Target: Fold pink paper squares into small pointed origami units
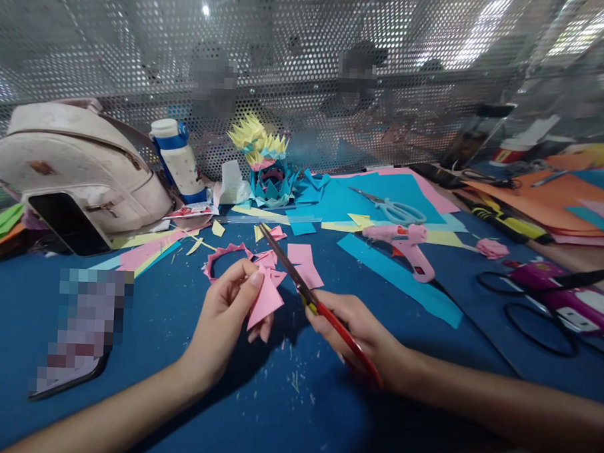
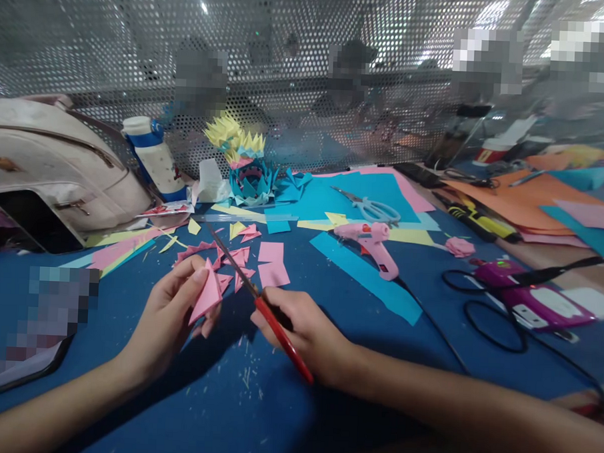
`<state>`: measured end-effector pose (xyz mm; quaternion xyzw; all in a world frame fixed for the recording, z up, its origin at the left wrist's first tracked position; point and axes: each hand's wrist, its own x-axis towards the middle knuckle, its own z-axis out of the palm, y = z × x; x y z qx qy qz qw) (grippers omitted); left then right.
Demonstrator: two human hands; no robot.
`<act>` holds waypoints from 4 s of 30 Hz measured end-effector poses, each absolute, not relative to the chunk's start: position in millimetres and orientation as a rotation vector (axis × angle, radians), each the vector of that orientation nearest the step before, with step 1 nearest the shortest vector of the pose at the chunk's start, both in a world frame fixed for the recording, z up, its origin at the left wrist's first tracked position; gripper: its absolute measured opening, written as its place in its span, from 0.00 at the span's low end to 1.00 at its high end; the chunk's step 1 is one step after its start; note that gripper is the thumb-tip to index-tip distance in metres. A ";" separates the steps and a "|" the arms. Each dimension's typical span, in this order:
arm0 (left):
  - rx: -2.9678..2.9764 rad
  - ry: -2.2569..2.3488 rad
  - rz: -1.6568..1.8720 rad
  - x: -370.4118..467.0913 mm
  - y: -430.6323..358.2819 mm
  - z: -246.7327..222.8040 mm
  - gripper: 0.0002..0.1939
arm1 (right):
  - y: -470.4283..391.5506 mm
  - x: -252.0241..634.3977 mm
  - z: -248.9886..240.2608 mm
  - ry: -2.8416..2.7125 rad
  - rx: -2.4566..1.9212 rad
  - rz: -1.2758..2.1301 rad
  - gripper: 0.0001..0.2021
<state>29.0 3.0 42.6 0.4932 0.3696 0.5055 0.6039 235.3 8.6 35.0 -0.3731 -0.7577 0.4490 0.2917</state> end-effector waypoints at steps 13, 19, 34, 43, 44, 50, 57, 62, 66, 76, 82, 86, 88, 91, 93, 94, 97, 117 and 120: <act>1.066 0.806 0.948 23.6 -4.4 17.3 0.24 | 45.7 248.2 25.6 -2.015 -1.087 0.587 0.06; 1.109 0.846 1.060 10.6 1.8 25.4 0.18 | 49.0 249.7 28.2 -2.142 -1.012 0.311 0.03; 1.692 0.910 1.163 -37.5 28.6 75.4 0.15 | 43.6 247.9 22.2 -2.244 -1.021 0.298 0.08; 2.200 0.926 0.921 -41.4 29.6 85.7 0.11 | 45.9 248.0 19.3 -2.249 -1.023 0.266 0.08; 2.209 0.925 0.937 -41.3 30.4 85.0 0.10 | 45.9 248.0 19.1 -2.251 -1.021 0.262 0.08; 2.251 0.903 0.989 -42.3 28.3 89.0 0.09 | 47.8 249.8 17.6 -2.255 -1.030 0.258 0.08; 2.254 0.972 1.096 -44.4 24.5 94.5 0.10 | 53.5 252.6 14.8 -2.241 -1.069 0.209 0.07; 2.250 1.008 1.128 -49.4 31.0 93.9 0.13 | 54.8 252.3 14.8 -2.240 -1.090 0.156 0.06; 2.287 0.951 1.060 -47.9 32.3 88.2 0.11 | 54.4 250.8 16.0 -2.241 -1.095 0.100 0.06; 2.318 0.896 1.018 -41.3 30.6 78.1 0.10 | 40.7 245.1 31.6 -2.300 -1.084 0.007 0.07; 2.317 0.872 1.067 -45.1 30.8 84.1 0.13 | 34.6 246.4 33.1 -2.300 -1.145 -0.024 0.08; 2.293 0.889 1.072 -48.0 32.2 86.2 0.13 | 34.2 249.8 35.5 -2.302 -1.212 -0.051 0.08; 2.275 0.907 1.075 -49.4 33.3 87.0 0.13 | 34.8 251.8 37.4 -2.309 -1.245 -0.070 0.08; 2.243 0.937 1.077 -50.8 34.9 87.7 0.14 | 40.0 254.9 41.5 -2.317 -1.299 -0.112 0.09; 2.227 0.948 1.060 -51.5 35.4 87.6 0.14 | 48.1 256.4 45.1 -2.316 -1.346 -0.147 0.10; 2.221 0.951 1.043 -51.7 35.4 87.2 0.14 | 53.6 256.7 47.2 -2.314 -1.372 -0.165 0.10; 2.197 0.954 0.965 -52.9 35.1 84.2 0.15 | 74.9 254.9 53.7 -2.337 -1.441 -0.206 0.12; 1.514 1.013 0.818 -41.7 45.3 35.4 0.16 | 182.5 206.8 60.5 -2.426 -1.599 0.054 0.17; 1.456 1.047 0.840 -40.6 42.8 32.1 0.16 | 155.5 191.1 71.7 -2.470 -1.361 0.235 0.13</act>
